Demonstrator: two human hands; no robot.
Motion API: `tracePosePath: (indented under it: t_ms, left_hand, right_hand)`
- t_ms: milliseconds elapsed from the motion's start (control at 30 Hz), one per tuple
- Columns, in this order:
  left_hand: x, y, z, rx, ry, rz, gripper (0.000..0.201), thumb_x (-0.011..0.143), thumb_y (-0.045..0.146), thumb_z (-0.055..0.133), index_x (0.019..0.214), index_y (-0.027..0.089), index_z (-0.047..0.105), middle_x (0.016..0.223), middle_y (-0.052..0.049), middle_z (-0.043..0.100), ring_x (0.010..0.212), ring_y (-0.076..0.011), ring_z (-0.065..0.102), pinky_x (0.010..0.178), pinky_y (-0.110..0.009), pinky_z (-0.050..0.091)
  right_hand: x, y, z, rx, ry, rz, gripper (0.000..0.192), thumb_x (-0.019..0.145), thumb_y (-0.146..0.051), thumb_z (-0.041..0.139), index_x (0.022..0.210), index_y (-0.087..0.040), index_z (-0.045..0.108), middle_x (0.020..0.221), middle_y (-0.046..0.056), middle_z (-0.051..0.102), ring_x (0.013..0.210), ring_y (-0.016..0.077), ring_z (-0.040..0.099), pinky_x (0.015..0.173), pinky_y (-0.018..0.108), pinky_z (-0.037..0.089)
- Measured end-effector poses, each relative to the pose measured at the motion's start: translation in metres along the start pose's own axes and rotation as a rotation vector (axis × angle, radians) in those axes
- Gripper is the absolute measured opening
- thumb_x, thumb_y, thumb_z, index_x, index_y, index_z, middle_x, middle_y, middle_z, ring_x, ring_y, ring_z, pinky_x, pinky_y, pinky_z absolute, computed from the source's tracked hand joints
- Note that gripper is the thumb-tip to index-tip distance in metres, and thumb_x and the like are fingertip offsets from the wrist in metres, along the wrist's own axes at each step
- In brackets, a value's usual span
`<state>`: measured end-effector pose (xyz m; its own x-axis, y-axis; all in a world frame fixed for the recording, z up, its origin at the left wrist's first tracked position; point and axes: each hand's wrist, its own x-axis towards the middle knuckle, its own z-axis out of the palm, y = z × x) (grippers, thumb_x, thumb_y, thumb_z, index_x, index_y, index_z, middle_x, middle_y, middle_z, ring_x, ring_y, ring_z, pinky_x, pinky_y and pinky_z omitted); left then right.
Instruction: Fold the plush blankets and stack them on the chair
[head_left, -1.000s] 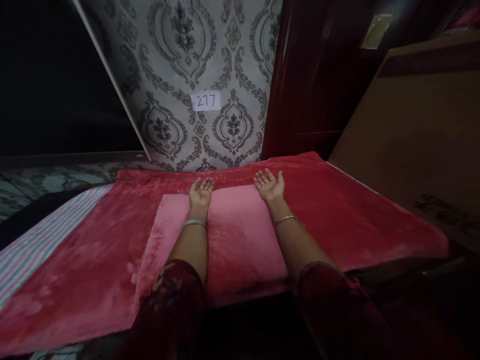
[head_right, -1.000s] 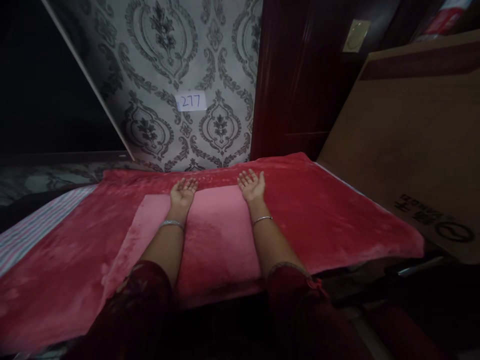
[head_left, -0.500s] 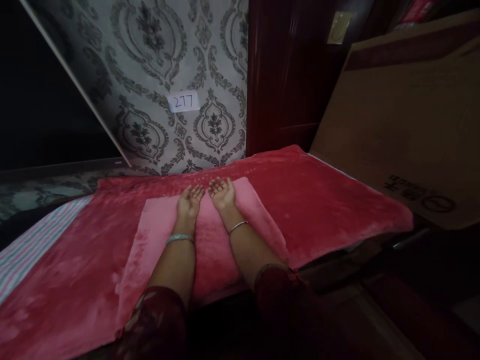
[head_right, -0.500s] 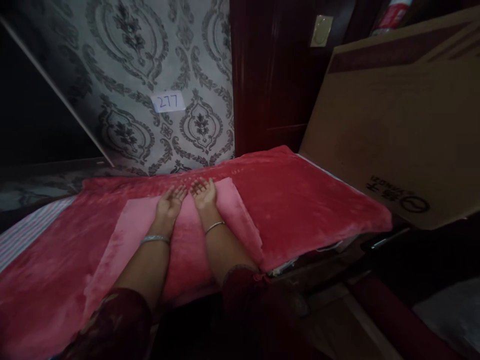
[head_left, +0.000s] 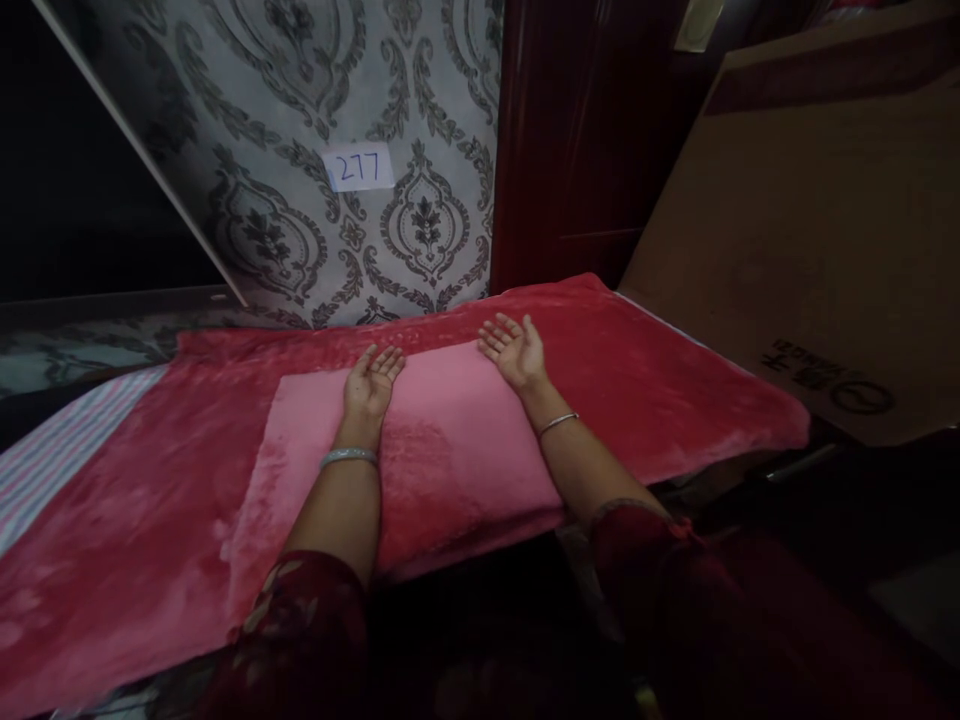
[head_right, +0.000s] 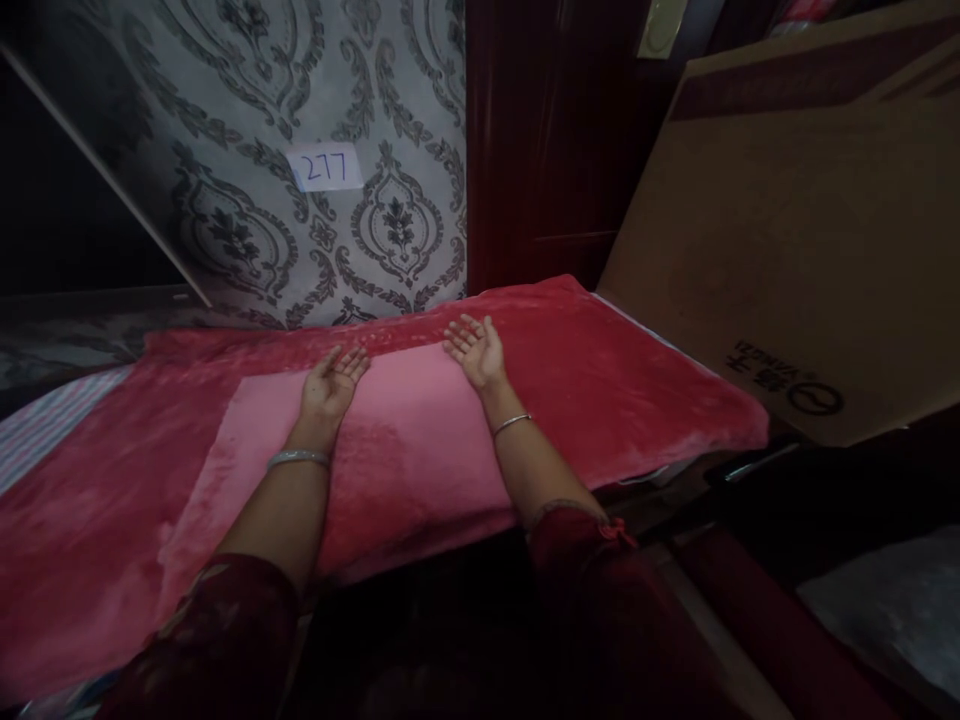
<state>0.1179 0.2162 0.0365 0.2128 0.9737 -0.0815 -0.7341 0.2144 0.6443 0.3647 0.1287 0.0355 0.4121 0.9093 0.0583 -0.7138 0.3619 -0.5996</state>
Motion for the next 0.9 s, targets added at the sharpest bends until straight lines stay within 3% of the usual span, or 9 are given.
tracePosePath:
  t_ms: [133,233,367,433,500,567,733,833,900]
  left_hand:
    - [0.0,-0.002,0.001,0.004,-0.002,0.013,0.016,0.092,0.014,0.044,0.087,0.018,0.06,0.091,-0.012,0.07,0.103,-0.0213,0.069,0.101,-0.043,0.052]
    - [0.0,-0.003,0.003,0.01,-0.009,0.019,0.016,0.092,0.015,0.045,0.09,0.017,0.06,0.096,-0.013,0.07,0.103,-0.021,0.069,0.102,-0.043,0.051]
    - [-0.002,-0.002,0.005,0.028,-0.003,0.017,0.016,0.092,0.014,0.044,0.087,0.018,0.059,0.093,-0.011,0.07,0.093,-0.0188,0.069,0.096,-0.037,0.053]
    - [-0.003,-0.002,0.006,0.032,0.003,0.022,0.015,0.092,0.013,0.045,0.088,0.018,0.059,0.09,-0.01,0.069,0.091,-0.0183,0.069,0.094,-0.036,0.054]
    - [-0.005,-0.001,0.008,0.033,0.013,0.021,0.015,0.092,0.013,0.044,0.088,0.018,0.059,0.089,-0.011,0.069,0.09,-0.0188,0.069,0.093,-0.036,0.054]
    - [-0.006,0.0,0.009,0.036,0.025,0.014,0.016,0.093,0.014,0.043,0.087,0.019,0.058,0.088,-0.011,0.07,0.09,-0.0195,0.07,0.094,-0.038,0.054]
    - [-0.004,0.0,0.008,0.043,0.023,0.011,0.017,0.092,0.015,0.043,0.087,0.019,0.058,0.087,-0.011,0.071,0.091,-0.0203,0.07,0.097,-0.041,0.053]
    - [-0.002,-0.001,0.006,0.038,0.019,0.024,0.017,0.092,0.015,0.043,0.086,0.019,0.059,0.087,-0.01,0.071,0.091,-0.0201,0.07,0.098,-0.041,0.052]
    - [0.0,-0.002,0.003,0.033,0.016,0.027,0.015,0.09,0.016,0.046,0.086,0.019,0.06,0.086,-0.01,0.071,0.092,-0.0201,0.07,0.099,-0.041,0.052]
  right_hand:
    - [0.003,-0.029,0.002,-0.105,0.187,-0.21,0.036,0.094,-0.052,0.045,0.096,-0.021,0.063,0.09,0.004,0.069,0.082,0.0159,0.065,0.07,0.03,0.055]
    - [-0.004,-0.018,0.033,-0.14,0.267,-0.378,0.028,0.093,-0.046,0.048,0.097,-0.023,0.063,0.087,0.001,0.066,0.077,0.0126,0.064,0.065,0.025,0.052]
    - [-0.033,0.047,0.086,-0.234,-0.061,-0.382,0.032,0.089,-0.053,0.058,0.104,-0.025,0.062,0.093,0.001,0.068,0.079,0.0136,0.065,0.06,0.023,0.052]
    - [-0.048,0.081,0.097,-0.26,-0.168,-0.302,0.04,0.085,-0.06,0.061,0.104,-0.025,0.062,0.091,0.002,0.067,0.074,0.0142,0.065,0.058,0.025,0.052]
    - [-0.057,0.098,0.092,-0.28,-0.144,-0.238,0.044,0.081,-0.064,0.064,0.098,-0.023,0.062,0.085,0.001,0.067,0.066,0.012,0.063,0.054,0.023,0.05]
    - [-0.06,0.095,0.077,-0.301,-0.123,-0.223,0.045,0.079,-0.065,0.065,0.094,-0.022,0.063,0.082,0.001,0.067,0.063,0.0106,0.062,0.052,0.021,0.048]
    - [-0.056,0.049,0.039,-0.479,-0.283,-0.216,0.035,0.079,-0.053,0.071,0.095,-0.021,0.069,0.084,0.0,0.069,0.064,0.0101,0.063,0.051,0.019,0.048]
    - [-0.053,0.03,0.022,-0.502,-0.259,-0.111,0.023,0.083,-0.04,0.071,0.094,-0.02,0.069,0.085,0.001,0.069,0.065,0.0106,0.064,0.053,0.019,0.05]
    - [-0.046,0.021,0.016,-0.471,-0.168,-0.062,0.015,0.085,-0.032,0.068,0.093,-0.019,0.069,0.084,0.001,0.069,0.065,0.0112,0.064,0.054,0.02,0.051]
